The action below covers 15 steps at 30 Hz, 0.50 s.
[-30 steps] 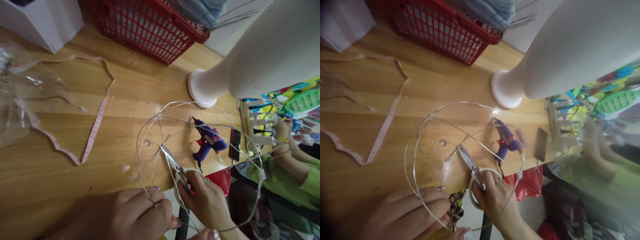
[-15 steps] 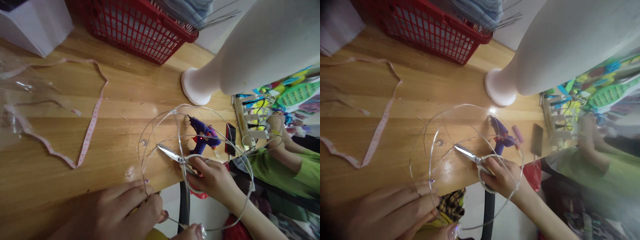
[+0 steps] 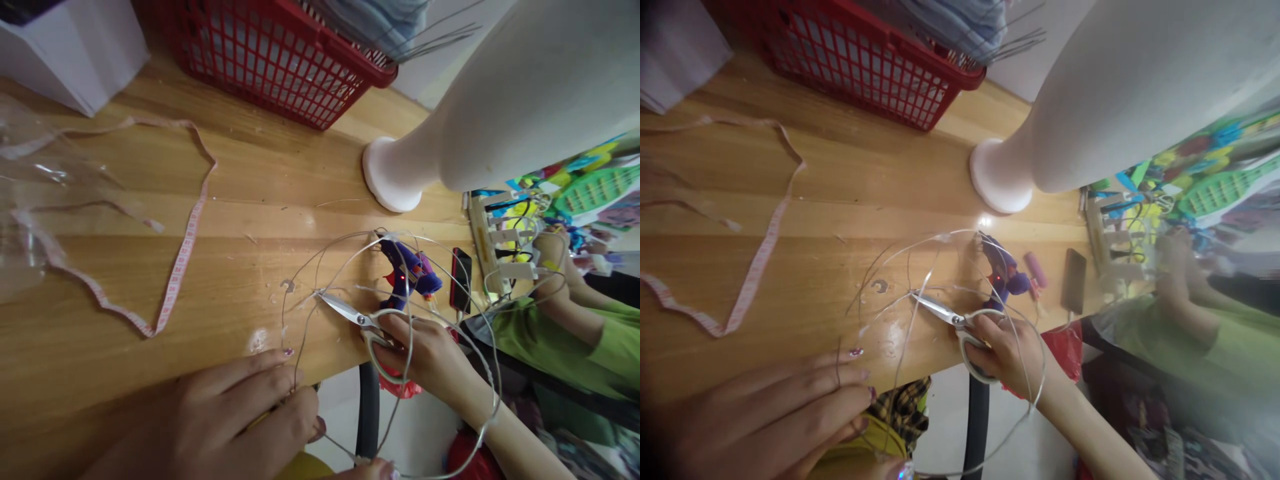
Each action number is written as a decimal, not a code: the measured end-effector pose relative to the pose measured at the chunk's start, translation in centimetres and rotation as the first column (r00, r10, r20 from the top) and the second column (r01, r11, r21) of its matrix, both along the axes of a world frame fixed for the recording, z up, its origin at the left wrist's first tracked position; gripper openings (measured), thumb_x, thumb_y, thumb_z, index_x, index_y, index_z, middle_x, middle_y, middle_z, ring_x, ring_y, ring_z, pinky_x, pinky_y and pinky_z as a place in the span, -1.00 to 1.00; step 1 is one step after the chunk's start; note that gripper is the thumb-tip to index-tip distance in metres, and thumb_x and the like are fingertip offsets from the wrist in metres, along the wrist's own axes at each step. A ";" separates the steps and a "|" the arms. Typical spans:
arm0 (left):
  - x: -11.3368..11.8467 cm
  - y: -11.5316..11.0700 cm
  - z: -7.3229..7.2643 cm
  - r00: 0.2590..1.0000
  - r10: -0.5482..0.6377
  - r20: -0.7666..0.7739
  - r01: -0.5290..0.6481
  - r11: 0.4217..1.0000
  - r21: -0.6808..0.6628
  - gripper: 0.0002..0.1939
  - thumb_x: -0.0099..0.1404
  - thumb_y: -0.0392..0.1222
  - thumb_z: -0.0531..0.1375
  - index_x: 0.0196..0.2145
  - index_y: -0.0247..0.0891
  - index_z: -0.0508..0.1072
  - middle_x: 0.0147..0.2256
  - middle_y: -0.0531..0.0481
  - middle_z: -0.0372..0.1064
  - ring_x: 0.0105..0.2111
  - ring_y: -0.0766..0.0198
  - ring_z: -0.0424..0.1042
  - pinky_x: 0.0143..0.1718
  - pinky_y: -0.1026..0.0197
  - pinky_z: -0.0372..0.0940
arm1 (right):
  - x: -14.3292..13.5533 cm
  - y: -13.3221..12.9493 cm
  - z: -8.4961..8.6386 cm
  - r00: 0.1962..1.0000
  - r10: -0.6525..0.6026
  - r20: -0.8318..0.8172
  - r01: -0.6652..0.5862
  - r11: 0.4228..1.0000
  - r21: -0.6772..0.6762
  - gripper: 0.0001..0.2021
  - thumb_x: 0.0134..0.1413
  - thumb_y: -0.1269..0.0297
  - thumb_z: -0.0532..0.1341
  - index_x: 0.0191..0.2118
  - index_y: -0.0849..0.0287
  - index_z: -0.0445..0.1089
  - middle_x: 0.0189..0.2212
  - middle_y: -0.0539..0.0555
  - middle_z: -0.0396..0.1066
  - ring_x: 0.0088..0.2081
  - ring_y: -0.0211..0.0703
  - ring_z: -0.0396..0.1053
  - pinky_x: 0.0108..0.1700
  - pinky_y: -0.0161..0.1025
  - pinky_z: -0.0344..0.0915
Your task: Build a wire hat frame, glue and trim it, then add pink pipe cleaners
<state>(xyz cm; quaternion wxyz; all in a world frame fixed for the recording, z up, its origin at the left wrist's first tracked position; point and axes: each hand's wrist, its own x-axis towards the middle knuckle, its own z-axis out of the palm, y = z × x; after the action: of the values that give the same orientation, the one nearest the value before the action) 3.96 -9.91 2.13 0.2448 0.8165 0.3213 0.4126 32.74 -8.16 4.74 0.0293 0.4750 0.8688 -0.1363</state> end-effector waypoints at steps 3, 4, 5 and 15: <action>-0.2 0.0 0.0 1.000 0.003 0.001 -0.003 1.000 0.030 -0.91 0.33 -0.21 0.24 -0.19 -0.12 0.51 -0.39 0.19 0.50 -0.33 0.40 0.53 0.01 0.22 0.45 | -0.1 -0.1 0.3 0.999 -0.033 0.031 0.035 0.996 -0.087 -0.88 0.27 0.29 0.16 -0.33 0.12 0.33 -0.61 -0.08 0.32 -0.60 -0.30 0.26 -0.53 -0.33 0.10; -0.3 0.1 0.0 1.000 -0.001 -0.001 0.001 0.999 0.033 -0.90 0.34 -0.22 0.24 -0.18 -0.12 0.51 -0.39 0.19 0.50 -0.33 0.40 0.53 0.01 0.22 0.45 | -0.1 -0.1 0.3 0.998 -0.050 0.035 0.053 0.993 -0.106 -0.87 0.27 0.27 0.16 -0.34 0.12 0.33 -0.60 -0.08 0.33 -0.59 -0.30 0.26 -0.52 -0.33 0.11; -0.4 0.2 0.0 1.000 -0.005 -0.002 0.005 1.000 0.030 -0.90 0.34 -0.22 0.23 -0.17 -0.13 0.50 -0.39 0.19 0.50 -0.34 0.40 0.54 0.00 0.22 0.45 | -0.1 -0.1 0.4 0.997 -0.069 0.035 0.073 0.990 -0.121 -0.86 0.27 0.25 0.17 -0.34 0.12 0.32 -0.59 -0.08 0.33 -0.58 -0.30 0.27 -0.51 -0.34 0.12; -0.5 1.1 0.2 0.996 0.083 0.033 -0.081 0.995 -0.066 -0.85 0.41 -0.26 0.08 -0.28 -0.21 0.45 -0.40 0.16 0.53 -0.32 0.42 0.57 0.03 0.40 0.42 | -0.4 -1.0 0.4 0.993 -0.100 0.055 0.103 0.993 -0.052 -0.90 0.27 0.23 0.16 -0.23 0.13 0.35 -0.57 -0.06 0.36 -0.56 -0.25 0.32 -0.48 -0.32 0.18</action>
<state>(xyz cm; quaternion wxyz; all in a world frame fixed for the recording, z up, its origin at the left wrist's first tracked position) 3.42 -8.82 2.38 0.2596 0.7868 0.3632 0.4261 32.39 -9.15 5.19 0.0579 0.5210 0.8384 -0.1490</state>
